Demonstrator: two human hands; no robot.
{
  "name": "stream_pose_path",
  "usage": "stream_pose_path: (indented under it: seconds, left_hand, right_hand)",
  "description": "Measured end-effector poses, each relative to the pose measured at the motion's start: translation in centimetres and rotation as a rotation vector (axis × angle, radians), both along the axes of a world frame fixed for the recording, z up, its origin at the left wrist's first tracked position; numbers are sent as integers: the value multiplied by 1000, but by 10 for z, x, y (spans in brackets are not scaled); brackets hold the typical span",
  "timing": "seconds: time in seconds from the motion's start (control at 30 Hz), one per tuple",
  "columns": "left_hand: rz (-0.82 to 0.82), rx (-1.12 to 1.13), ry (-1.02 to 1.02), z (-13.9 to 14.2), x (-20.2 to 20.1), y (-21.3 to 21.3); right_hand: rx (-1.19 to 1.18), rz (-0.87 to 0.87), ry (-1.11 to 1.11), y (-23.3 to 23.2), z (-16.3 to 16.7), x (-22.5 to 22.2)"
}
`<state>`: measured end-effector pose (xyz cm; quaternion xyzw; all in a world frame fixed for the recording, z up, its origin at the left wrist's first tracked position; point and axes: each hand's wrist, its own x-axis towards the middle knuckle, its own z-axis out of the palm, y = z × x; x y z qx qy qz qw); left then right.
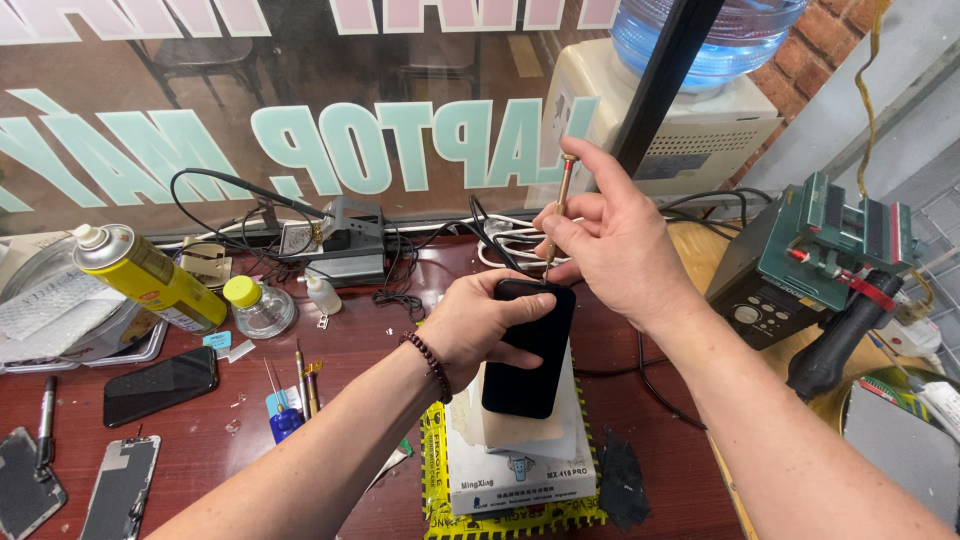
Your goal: The person unwraps a new phone screen from bubble wrap, tests the phone by powering it on and navigating its menu, peels the protective film from the new screen, presses the screen onto the phone body, and uses a screwdriver to drive screws into the phone's bottom edge.
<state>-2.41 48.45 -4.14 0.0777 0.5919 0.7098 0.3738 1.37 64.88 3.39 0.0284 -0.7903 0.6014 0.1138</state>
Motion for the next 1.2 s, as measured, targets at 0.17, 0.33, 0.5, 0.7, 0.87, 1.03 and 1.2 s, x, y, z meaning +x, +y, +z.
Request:
stream_pose_path:
  seconds: [0.17,0.33,0.5,0.7,0.87,1.03,1.2]
  left_hand:
    - [-1,7,1,1,0,0]
    - [-7,2,1,1,0,0]
    - [-4,1,-4,1,0,1]
    - [-9,9,4,-1,-1,2]
    - [0,12,-2,-1,-1,2]
    - [-6,3,1,-1,-1,2]
    - [-3,-2,0,0,0,2]
  right_hand:
    - [16,-83,5,-2,-2,1]
    - [-1,-87,-34,-1,-1,2]
    - [-52,-127,-52,-1,-1,2]
    - [-94,-132,-35,-1,-3,2]
    - [-95,-131,-46,-1,-4,3]
    - [-105,-128,-35,-2,-3,2]
    - [-64,-128,-55,-2,-2,2]
